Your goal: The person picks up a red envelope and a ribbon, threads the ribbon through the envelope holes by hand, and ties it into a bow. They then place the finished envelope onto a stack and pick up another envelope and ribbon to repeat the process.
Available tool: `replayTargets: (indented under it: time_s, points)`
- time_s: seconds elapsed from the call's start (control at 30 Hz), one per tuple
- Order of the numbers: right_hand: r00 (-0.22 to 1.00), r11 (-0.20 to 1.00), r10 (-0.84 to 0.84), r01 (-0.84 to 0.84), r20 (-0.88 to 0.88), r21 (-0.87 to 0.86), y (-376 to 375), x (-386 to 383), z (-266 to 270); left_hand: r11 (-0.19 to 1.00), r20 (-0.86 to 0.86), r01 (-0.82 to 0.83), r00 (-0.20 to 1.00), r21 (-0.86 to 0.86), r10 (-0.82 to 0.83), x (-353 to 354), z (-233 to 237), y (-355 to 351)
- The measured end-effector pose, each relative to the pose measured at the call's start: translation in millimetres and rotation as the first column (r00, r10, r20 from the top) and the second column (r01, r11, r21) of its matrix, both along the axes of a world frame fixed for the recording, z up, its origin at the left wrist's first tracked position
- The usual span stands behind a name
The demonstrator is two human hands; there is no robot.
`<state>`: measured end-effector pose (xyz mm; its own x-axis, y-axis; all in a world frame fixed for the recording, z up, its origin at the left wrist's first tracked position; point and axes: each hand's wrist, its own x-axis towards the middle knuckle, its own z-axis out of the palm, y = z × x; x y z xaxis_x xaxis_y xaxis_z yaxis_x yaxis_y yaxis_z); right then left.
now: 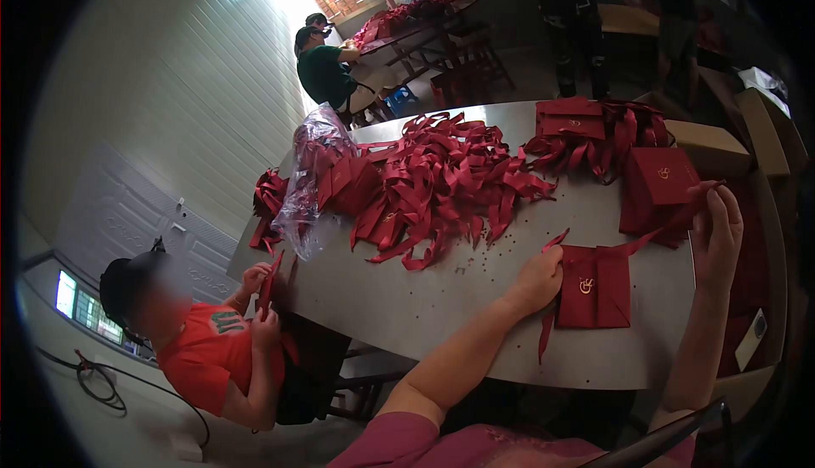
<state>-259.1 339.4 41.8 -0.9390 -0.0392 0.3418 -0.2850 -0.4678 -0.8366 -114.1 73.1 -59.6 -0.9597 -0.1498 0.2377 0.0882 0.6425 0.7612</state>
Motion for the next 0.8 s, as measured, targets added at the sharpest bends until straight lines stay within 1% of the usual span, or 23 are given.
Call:
replayTargets:
  time_s: [0.07, 0.1, 0.17, 0.2, 0.27, 0.3, 0.33, 0.37, 0.4, 0.43, 0.47, 0.5, 0.53, 0.57, 0.63, 0.67, 0.7, 0.73, 0.8]
  points:
    - [0.989, 0.969, 0.149, -0.143, 0.016, -0.200, 9, -4, 2, 1.000, 0.004, -0.012, 1.000, 0.005, 0.012, -1, -1, 0]
    - [0.988, 0.969, 0.150, -0.144, 0.018, -0.202, 14, -8, 0, 1.000, 0.006, -0.013, 1.000, 0.004, 0.013, -1, -1, 0]
    - [0.926, 0.862, 0.367, -0.375, -0.089, -0.340, 26, -19, -7, 0.999, -0.012, 0.014, 1.000, 0.035, -0.013, -1, 0, -1]
    - [0.926, 0.862, 0.368, -0.374, -0.086, -0.341, 30, -23, -11, 0.999, -0.009, 0.013, 1.000, 0.036, -0.013, -1, -1, -1]
    - [0.898, 0.794, 0.416, -0.436, -0.144, -0.424, 32, -31, -23, 0.999, -0.007, 0.022, 1.000, 0.032, -0.021, -2, -2, -3]
    - [0.902, 0.799, 0.412, -0.427, -0.131, -0.423, 26, -34, -25, 1.000, -0.009, 0.001, 1.000, 0.002, -0.001, -4, -6, -7]
    - [0.923, 0.805, 0.374, -0.370, -0.088, -0.464, 20, -35, -25, 1.000, 0.002, -0.007, 1.000, -0.013, 0.007, -4, -12, -6]
    - [0.948, 0.825, 0.317, -0.286, -0.019, -0.488, 23, -31, -25, 1.000, -0.056, -0.003, 0.998, -0.001, 0.003, -4, -12, -4]
    - [0.958, 0.862, 0.285, -0.252, 0.010, -0.440, 21, -23, -18, 1.000, -0.100, 0.010, 0.995, 0.028, -0.007, -6, -12, -5]
    - [0.966, 0.896, 0.253, -0.217, 0.045, -0.388, 13, -14, -13, 1.000, -0.082, 0.004, 0.997, 0.025, -0.002, -7, -15, -7]
    - [0.981, 0.973, 0.192, -0.188, 0.023, -0.134, 8, -5, -11, 1.000, -0.089, -0.001, 0.996, -0.015, 0.000, -9, -19, -9]
    - [0.987, 0.980, 0.160, -0.158, -0.013, 0.122, 2, 6, -11, 0.999, -0.043, -0.002, 0.999, 0.034, 0.003, -6, -14, -7]
    - [0.968, 0.922, 0.251, -0.240, 0.003, 0.304, -8, 19, -10, 0.998, -0.013, -0.013, 1.000, 0.068, 0.014, -7, -6, -4]
    - [0.937, 0.826, 0.347, -0.322, 0.033, 0.463, -20, 30, -9, 0.996, -0.001, 0.000, 1.000, 0.084, 0.000, -7, -3, -2]
    - [0.889, 0.699, 0.457, -0.384, 0.037, 0.603, -50, 48, -37, 0.996, 0.011, -0.078, 0.997, 0.038, 0.078, -6, 0, -2]
    - [0.872, 0.675, 0.462, -0.228, -0.161, 0.702, -59, 52, -51, 0.997, -0.033, -0.078, 0.996, 0.024, 0.079, -7, -2, -2]
    - [0.807, 0.645, 0.476, -0.052, -0.348, 0.762, -66, 55, -65, 0.997, -0.026, -0.075, 0.997, 0.025, 0.075, -7, -2, -3]
    - [0.811, 0.643, 0.475, -0.055, -0.342, 0.764, -73, 56, -79, 0.997, -0.001, -0.073, 0.997, 0.028, 0.073, -6, -1, -4]
    - [0.783, 0.686, 0.365, 0.140, -0.504, 0.714, -84, 52, -99, 0.997, 0.034, -0.069, 0.997, 0.035, 0.067, -5, 2, -5]
